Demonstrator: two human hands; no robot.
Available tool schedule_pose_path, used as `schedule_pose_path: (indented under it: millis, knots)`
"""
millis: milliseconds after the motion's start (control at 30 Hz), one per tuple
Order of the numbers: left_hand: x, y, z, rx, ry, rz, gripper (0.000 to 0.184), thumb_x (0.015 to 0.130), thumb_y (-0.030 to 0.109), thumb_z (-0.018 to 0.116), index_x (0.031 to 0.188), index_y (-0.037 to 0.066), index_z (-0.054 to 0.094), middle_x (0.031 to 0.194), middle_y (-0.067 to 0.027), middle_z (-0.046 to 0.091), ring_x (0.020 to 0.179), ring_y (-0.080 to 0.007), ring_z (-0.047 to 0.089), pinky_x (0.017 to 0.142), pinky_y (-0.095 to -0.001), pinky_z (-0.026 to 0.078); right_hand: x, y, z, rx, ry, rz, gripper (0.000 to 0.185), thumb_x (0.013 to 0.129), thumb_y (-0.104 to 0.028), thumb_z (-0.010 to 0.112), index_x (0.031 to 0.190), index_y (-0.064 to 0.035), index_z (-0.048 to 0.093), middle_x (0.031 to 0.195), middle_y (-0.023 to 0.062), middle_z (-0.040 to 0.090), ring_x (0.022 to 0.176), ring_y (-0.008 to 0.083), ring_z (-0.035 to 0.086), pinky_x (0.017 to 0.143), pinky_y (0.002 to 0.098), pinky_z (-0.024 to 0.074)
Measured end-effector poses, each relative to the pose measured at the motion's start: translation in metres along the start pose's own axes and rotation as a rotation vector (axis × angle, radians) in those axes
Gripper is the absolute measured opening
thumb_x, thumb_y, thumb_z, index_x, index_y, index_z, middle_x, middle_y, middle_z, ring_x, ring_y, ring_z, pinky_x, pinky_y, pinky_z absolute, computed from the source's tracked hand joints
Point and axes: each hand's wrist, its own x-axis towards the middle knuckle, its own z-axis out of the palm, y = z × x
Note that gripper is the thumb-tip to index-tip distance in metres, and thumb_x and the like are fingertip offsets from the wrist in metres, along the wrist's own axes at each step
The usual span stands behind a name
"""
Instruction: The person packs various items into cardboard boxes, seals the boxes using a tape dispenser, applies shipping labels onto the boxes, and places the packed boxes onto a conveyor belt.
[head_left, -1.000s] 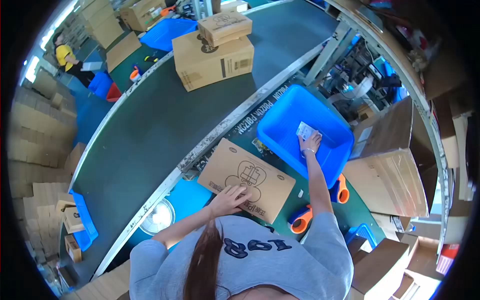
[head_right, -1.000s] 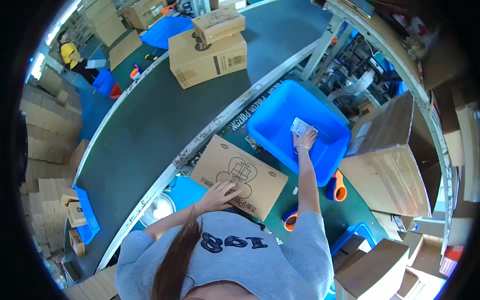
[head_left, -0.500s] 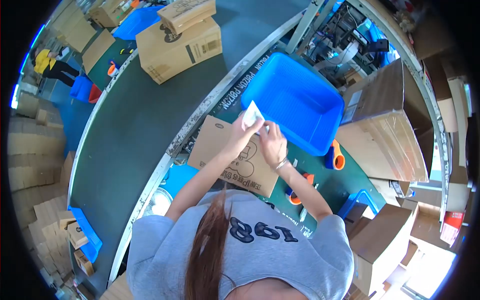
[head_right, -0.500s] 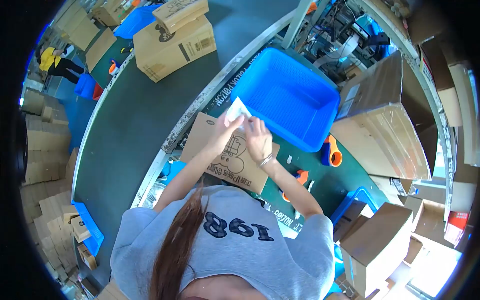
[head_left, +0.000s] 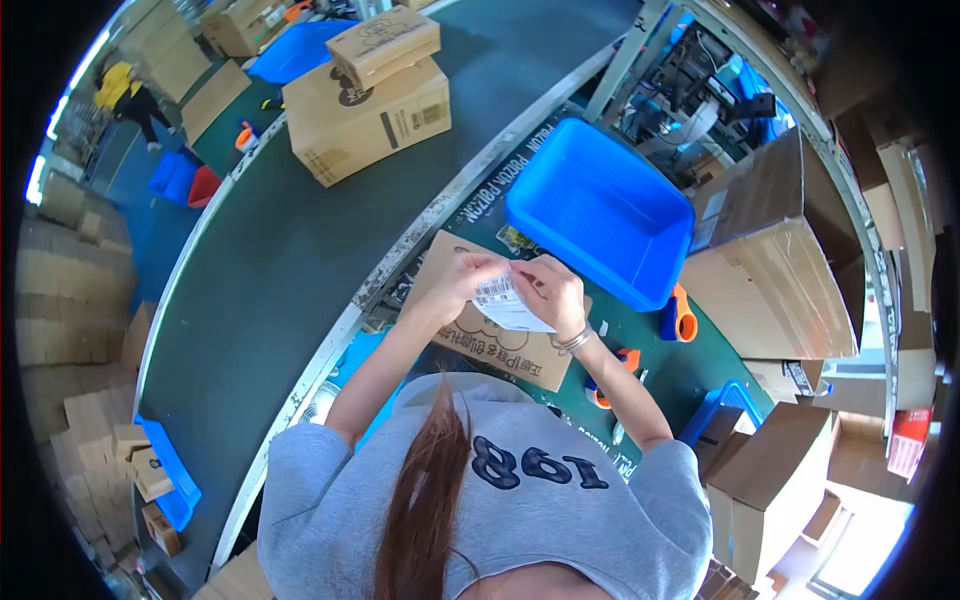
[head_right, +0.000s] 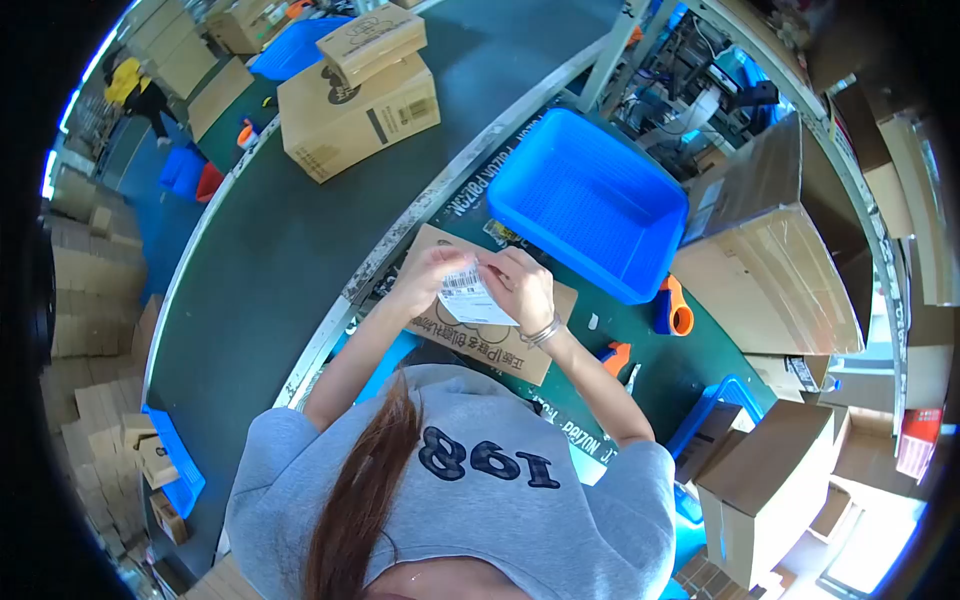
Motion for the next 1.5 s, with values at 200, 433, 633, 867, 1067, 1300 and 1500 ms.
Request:
schedule_pose_path:
  millis: [200, 433, 633, 867, 1067, 1300, 1500]
  knots:
    - [-0.012, -0.002, -0.002, 0.258, 0.055, -0.088, 0.015, 0.086, 0.013, 0.062, 0.089, 0.000, 0.067, 0.073, -0.0040, 0.064, 0.063, -0.0080, 0.058, 0.052, -0.0173, 0.042, -0.012, -0.008, 0.003, 0.233, -0.080, 0.311, 0.014, 0.073, -0.007, 0.071, 0.087, -0.0064, 0.068, 0.085, 0.0030, 0.061, 0.065, 0.0157, 0.055, 0.057, 0.0254, 0.0452]
    - [-0.014, -0.025, -0.004, 0.295, 0.101, -0.163, 0.014, 0.084, 0.014, 0.061, 0.077, 0.004, 0.067, 0.067, -0.0003, 0.060, 0.058, -0.0053, 0.052, 0.050, -0.0165, 0.037, -0.026, -0.006, 0.006, 0.253, -0.131, 0.359, 0.014, 0.072, -0.004, 0.072, 0.084, -0.0037, 0.067, 0.086, 0.0036, 0.061, 0.067, 0.0145, 0.055, 0.060, 0.0234, 0.0451]
    - [-0.030, -0.039, -0.015, 0.271, 0.051, -0.123, 0.014, 0.084, 0.014, 0.062, 0.076, 0.004, 0.067, 0.065, 0.0010, 0.058, 0.057, -0.0047, 0.050, 0.050, -0.0165, 0.036, -0.040, -0.012, 0.014, 0.261, -0.156, 0.353, 0.012, 0.072, -0.009, 0.071, 0.083, -0.0069, 0.066, 0.086, 0.0023, 0.061, 0.065, 0.0154, 0.055, 0.057, 0.0245, 0.0454]
    - [-0.030, -0.035, -0.011, 0.263, 0.080, -0.137, 0.014, 0.084, 0.014, 0.062, 0.076, 0.003, 0.068, 0.066, 0.0002, 0.060, 0.057, -0.0044, 0.050, 0.050, -0.0164, 0.036, -0.039, -0.010, 0.015, 0.262, -0.161, 0.359, 0.012, 0.072, -0.009, 0.071, 0.083, -0.0076, 0.066, 0.087, 0.0020, 0.061, 0.065, 0.0159, 0.056, 0.057, 0.0252, 0.0458]
    - [-0.038, -0.037, -0.009, 0.323, 0.163, -0.208, 0.014, 0.082, 0.014, 0.063, 0.074, 0.003, 0.069, 0.065, 0.0000, 0.060, 0.058, -0.0048, 0.050, 0.050, -0.0158, 0.036, -0.048, -0.010, 0.022, 0.175, -0.163, 0.287, 0.011, 0.073, -0.011, 0.071, 0.082, -0.0083, 0.066, 0.089, 0.0013, 0.060, 0.069, 0.0172, 0.056, 0.058, 0.0253, 0.0459]
    - [-0.042, -0.058, -0.018, 0.281, 0.219, -0.241, 0.012, 0.079, 0.013, 0.064, 0.073, 0.003, 0.069, 0.062, 0.0004, 0.058, 0.056, -0.0050, 0.049, 0.049, -0.0155, 0.035, -0.056, -0.014, 0.026, -0.022, -0.117, -0.025, 0.013, 0.070, -0.007, 0.072, 0.081, -0.0085, 0.067, 0.092, 0.0008, 0.061, 0.073, 0.0173, 0.057, 0.060, 0.0257, 0.0464]
    - [-0.053, -0.066, -0.039, 0.401, -0.010, -0.386, 0.012, 0.078, 0.011, 0.063, 0.071, 0.004, 0.068, 0.061, 0.0014, 0.057, 0.056, -0.0047, 0.047, 0.050, -0.0153, 0.034, -0.074, -0.025, 0.024, -0.050, -0.202, -0.279, 0.009, 0.071, -0.009, 0.067, 0.080, -0.0116, 0.066, 0.086, -0.0009, 0.058, 0.074, 0.0153, 0.054, 0.057, 0.0259, 0.0448]
